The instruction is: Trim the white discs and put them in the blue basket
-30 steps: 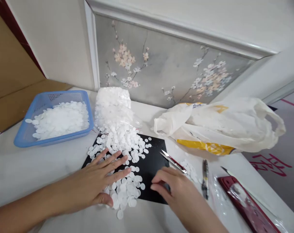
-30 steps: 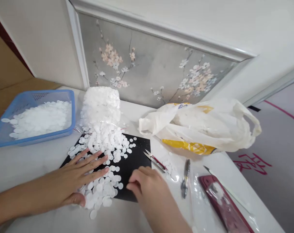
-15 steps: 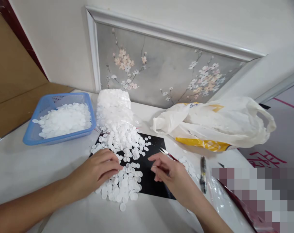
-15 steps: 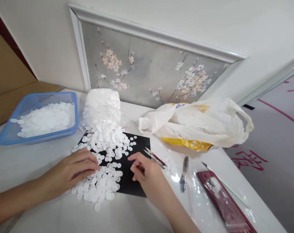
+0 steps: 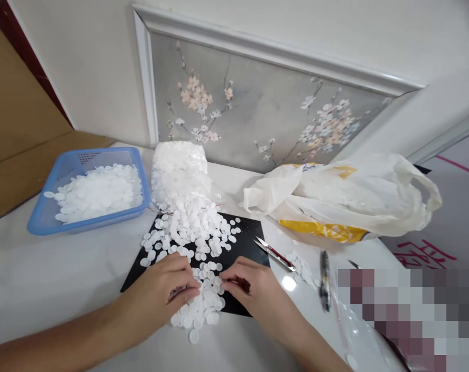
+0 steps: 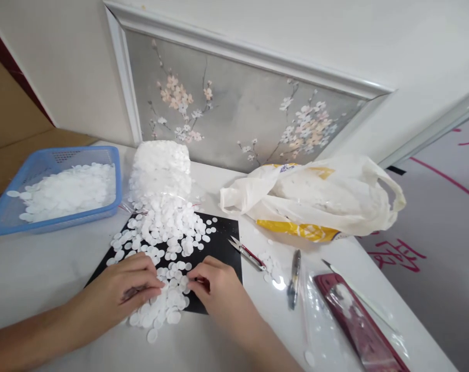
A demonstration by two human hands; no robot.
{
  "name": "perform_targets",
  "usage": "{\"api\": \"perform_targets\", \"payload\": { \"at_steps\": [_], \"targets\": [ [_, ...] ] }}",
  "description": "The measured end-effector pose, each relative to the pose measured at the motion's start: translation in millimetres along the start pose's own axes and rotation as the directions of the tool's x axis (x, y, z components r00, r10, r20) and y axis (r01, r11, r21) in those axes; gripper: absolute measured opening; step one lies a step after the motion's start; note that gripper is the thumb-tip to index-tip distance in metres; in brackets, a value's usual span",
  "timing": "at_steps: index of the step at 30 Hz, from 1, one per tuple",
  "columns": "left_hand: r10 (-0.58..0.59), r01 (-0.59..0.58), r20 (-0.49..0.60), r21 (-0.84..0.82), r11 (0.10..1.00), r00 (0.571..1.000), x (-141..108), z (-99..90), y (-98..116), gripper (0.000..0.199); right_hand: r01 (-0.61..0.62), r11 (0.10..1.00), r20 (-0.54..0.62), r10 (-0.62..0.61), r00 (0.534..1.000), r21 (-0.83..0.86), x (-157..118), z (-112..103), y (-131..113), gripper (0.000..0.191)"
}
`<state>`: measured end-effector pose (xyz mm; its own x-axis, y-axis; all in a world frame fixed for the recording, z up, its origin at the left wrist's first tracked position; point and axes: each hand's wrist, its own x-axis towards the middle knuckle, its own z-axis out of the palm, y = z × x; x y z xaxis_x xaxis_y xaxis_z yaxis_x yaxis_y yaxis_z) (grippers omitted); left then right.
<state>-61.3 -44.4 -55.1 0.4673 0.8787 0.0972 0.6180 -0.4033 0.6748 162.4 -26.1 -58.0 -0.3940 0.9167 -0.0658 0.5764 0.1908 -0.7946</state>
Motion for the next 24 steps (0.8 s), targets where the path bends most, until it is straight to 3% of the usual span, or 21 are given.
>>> {"api": "perform_targets", "payload": {
  "at_steps": [3,6,9,11,13,15,19,24],
  "targets": [
    [-0.253,0.254,0.042,-0.308,0.917,0.966,3.7,-3.4,3.1,0.021,-0.037,0.999,-0.045,0.039,0.998,0.036,1.6,0.9,2.8,0.015],
    [-0.356,0.367,0.147,-0.617,0.696,0.923,11.5,-4.6,4.5,0.023,-0.222,0.928,0.005,0.231,0.973,0.298,3.7,0.2,2.4,0.016],
    [-0.403,0.46,0.268,-0.718,0.522,0.875,22.5,-5.7,7.8,0.02,-0.321,0.738,0.148,0.292,0.945,0.593,5.2,-0.7,-2.3,0.027],
    [-0.407,0.51,0.343,-0.743,0.434,0.847,30.5,-6.0,12.1,0.011,-0.326,0.636,0.188,0.277,0.942,0.699,5.3,-1.2,-4.8,0.034],
    [-0.371,0.543,0.416,-0.755,0.367,0.83,37.7,-4.6,17.0,0.01,-0.329,0.588,0.205,0.269,0.941,0.739,4.9,-1.7,-5.2,0.037],
    [-0.319,0.554,0.459,-0.756,0.348,0.829,43.3,-0.9,20.8,0.018,-0.329,0.58,0.216,0.257,0.942,0.745,4.2,-2.3,-4.0,0.038],
    [-0.255,0.51,0.443,-0.775,0.372,0.859,49.7,7.5,22.5,0.027,-0.321,0.575,0.223,0.236,0.946,0.752,3.2,-3.0,-1.5,0.038],
    [-0.31,0.512,0.409,-0.734,0.446,0.858,53.3,4.4,16.4,0.021,-0.285,0.582,0.205,0.201,0.958,0.762,4.8,-3.2,0.1,0.037]
  ]
}}
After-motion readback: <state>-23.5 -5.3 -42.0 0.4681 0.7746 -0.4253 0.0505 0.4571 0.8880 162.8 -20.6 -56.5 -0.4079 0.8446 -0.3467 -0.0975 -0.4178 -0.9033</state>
